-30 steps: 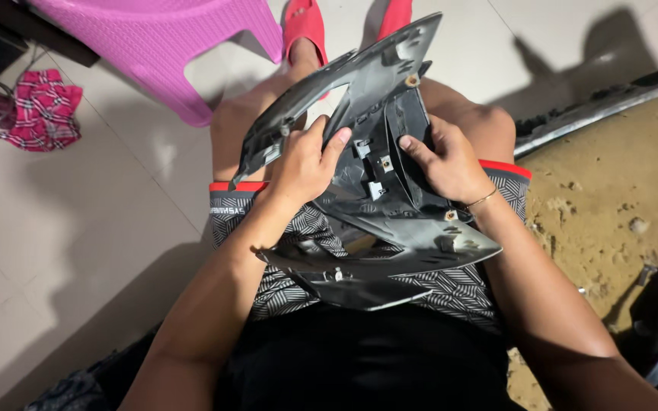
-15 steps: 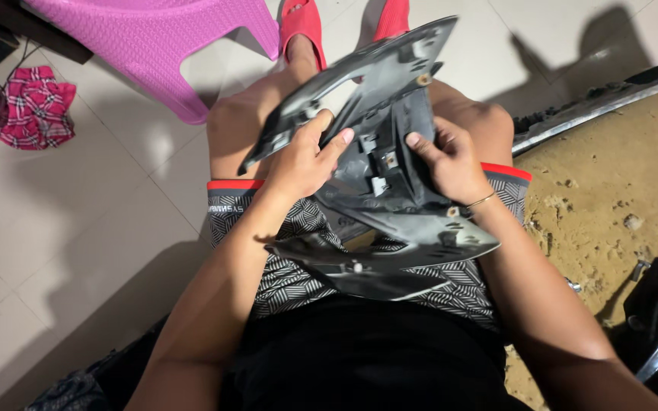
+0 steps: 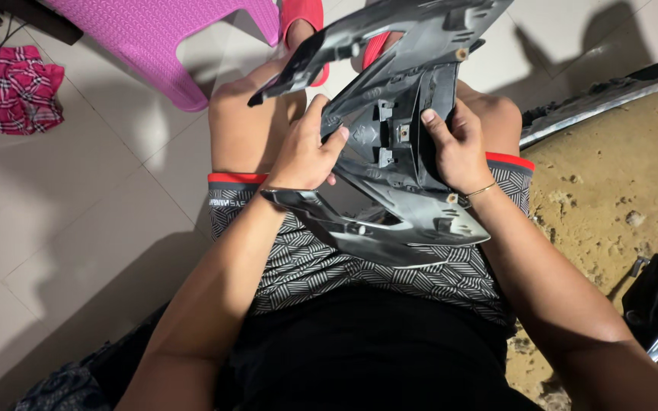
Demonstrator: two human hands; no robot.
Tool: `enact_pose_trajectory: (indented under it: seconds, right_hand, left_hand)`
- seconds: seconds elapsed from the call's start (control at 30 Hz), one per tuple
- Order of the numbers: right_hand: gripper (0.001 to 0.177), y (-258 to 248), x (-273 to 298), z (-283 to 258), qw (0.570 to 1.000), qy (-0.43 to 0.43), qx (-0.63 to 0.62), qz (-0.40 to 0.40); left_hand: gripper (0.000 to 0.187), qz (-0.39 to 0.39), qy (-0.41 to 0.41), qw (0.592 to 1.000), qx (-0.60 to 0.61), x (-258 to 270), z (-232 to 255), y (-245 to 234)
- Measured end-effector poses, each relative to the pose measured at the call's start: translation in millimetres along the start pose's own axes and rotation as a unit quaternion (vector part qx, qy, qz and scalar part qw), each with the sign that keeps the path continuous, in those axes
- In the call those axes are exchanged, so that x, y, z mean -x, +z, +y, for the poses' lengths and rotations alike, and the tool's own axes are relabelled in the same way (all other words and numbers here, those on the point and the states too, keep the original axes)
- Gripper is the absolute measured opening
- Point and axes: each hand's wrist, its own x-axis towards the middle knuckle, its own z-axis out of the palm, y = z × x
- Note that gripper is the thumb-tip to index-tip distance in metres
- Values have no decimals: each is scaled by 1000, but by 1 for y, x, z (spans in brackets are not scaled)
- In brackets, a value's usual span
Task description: The person sits on the floor and repeatedly aligns, separates, and reattaches two black motorcycle fairing pieces, checking fit and orientation. The person handles the fairing parts by hand, turning them over and pressing edges together without using tools.
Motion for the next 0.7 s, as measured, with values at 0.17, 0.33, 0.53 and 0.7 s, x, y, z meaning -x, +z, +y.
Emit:
enact_pose_trajectory:
  seconds: [0.17, 0.33, 0.53, 0.7]
  right_hand:
    - [26, 2, 2, -6, 999, -11, -32, -3]
    - [25, -1, -2, -16, 999, -11, -43, -17]
    - [24, 5, -2, -26, 997, -40, -66, -18]
    - [24, 7, -2, -30, 995, -65, -71, -14]
  left_hand:
    - [59, -2, 19, 999, 33, 2, 7, -1]
    - [67, -41, 19, 987, 153, -6, -1, -4]
    - [70, -42, 54, 982, 175, -13, -10, -13]
    - [43, -44, 40, 985, 164, -13, -14, -16]
